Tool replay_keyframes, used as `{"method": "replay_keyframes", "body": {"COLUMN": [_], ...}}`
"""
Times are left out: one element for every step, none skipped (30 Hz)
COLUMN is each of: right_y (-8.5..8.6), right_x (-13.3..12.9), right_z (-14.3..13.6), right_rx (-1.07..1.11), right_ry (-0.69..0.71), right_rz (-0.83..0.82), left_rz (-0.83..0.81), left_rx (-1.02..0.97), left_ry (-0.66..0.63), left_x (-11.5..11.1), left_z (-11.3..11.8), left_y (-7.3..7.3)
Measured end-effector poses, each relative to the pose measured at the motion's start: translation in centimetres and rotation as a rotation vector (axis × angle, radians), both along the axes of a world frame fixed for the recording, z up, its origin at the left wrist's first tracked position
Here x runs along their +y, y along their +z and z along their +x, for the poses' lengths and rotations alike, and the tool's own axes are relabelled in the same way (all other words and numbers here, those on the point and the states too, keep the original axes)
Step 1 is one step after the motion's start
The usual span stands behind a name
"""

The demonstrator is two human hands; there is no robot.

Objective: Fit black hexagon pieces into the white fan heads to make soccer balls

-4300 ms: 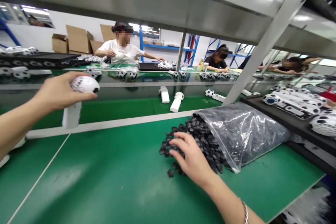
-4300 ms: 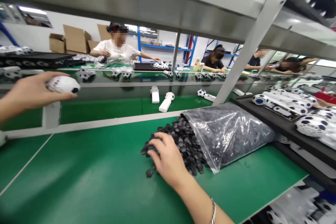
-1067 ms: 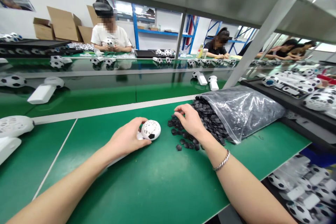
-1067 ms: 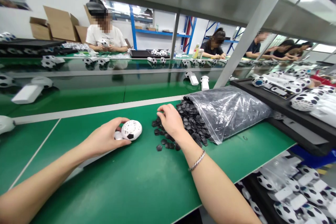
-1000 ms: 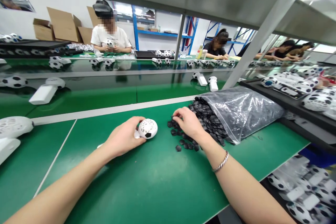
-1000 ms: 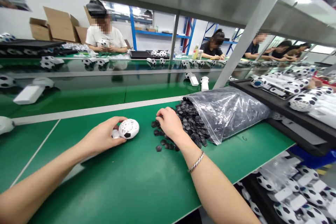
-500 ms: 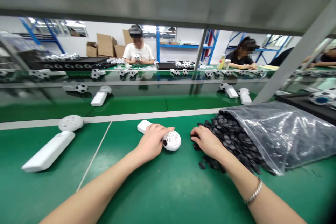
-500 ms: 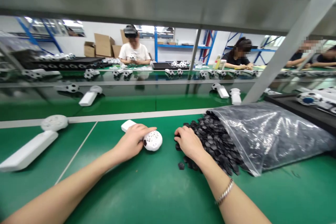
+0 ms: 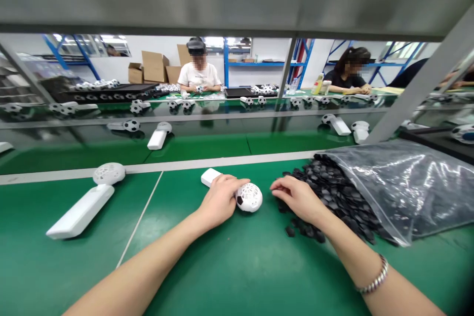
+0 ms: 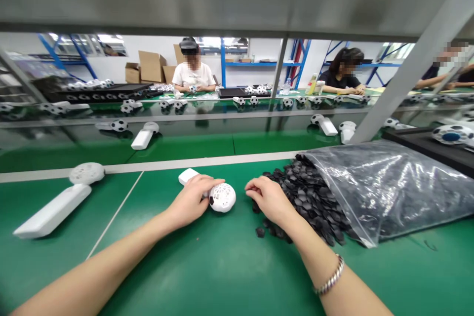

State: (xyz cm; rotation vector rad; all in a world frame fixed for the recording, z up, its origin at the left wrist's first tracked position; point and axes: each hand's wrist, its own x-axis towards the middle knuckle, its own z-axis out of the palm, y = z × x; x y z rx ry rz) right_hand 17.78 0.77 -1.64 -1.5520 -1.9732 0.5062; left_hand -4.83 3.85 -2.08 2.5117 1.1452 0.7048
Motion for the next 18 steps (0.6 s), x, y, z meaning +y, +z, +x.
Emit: {"method": "replay_keyframes", "body": {"right_y": [0.3,0.6,0.8,0.9,1.0,1.0,1.0,0.9,0.8,0.6,0.5,0.4,0.3,0.2,0.1,0.0,-0.1,-0.1], "right_x": [-0.2,-0.4,-0.5,-0.7,-0.8,-0.9,-1.0,-1.0,-1.0,-1.0,-0.9,-0.9,-0.8,-0.8,-0.7,-0.7,-0.7,-0.7], "right_z": [-0.3,-0.6,-0.9,-1.2,-1.4,-1.6,-1.8,-1.9,-1.9,-1.9,-1.9,-1.9,-1.9,-1.8,-1.8,-1.7,-1.7,-1.7], "right_rx": [0.033,0.070,0.104,0.133,0.155,0.167,0.174,0.176,0.176,0.171,0.162,0.148,0.134,0.123,0.115,0.112,0.113,0.117], "right_ry": [0.017,0.033,0.045,0.052,0.054,0.053,0.052,0.051,0.052,0.054,0.058,0.066,0.077,0.088,0.095,0.097,0.094,0.088], "right_rz": [0.027,0.051,0.068,0.073,0.066,0.050,0.031,0.014,0.003,0.001,0.005,0.013,0.021,0.028,0.032,0.032,0.031,0.030], "left_rz": [-0.019,-0.047,-0.082,-0.119,-0.148,-0.163,-0.164,-0.150,-0.129,-0.117,-0.106,-0.101,-0.097,-0.095,-0.096,-0.098,-0.101,-0.107], "left_rx": [-0.001,-0.005,-0.019,-0.043,-0.075,-0.100,-0.114,-0.114,-0.078,-0.049,-0.030,-0.012,0.000,0.011,0.023,0.034,0.044,0.056], "left_ry": [-0.016,-0.042,-0.074,-0.097,-0.091,-0.025,0.097,0.259,0.464,0.611,0.724,0.824,0.903,0.972,1.028,1.068,1.094,1.112], "left_x": [0.0,0.1,0.4,0.9,1.8,2.9,4.3,5.9,7.6,9.4,11.2,12.8,14.2,15.4,16.4,17.2,17.9,18.5], "left_z": [-0.1,-0.3,-0.7,-1.2,-1.8,-2.6,-3.4,-4.3,-5.3,-6.4,-7.5,-8.5,-9.5,-10.3,-11.0,-11.6,-12.0,-12.3], "left_y": [0.2,0.5,0.9,1.3,1.6,1.9,2.0,2.1,2.0,1.9,1.7,1.4,1.1,0.8,0.5,0.2,-0.1,-0.3]}}
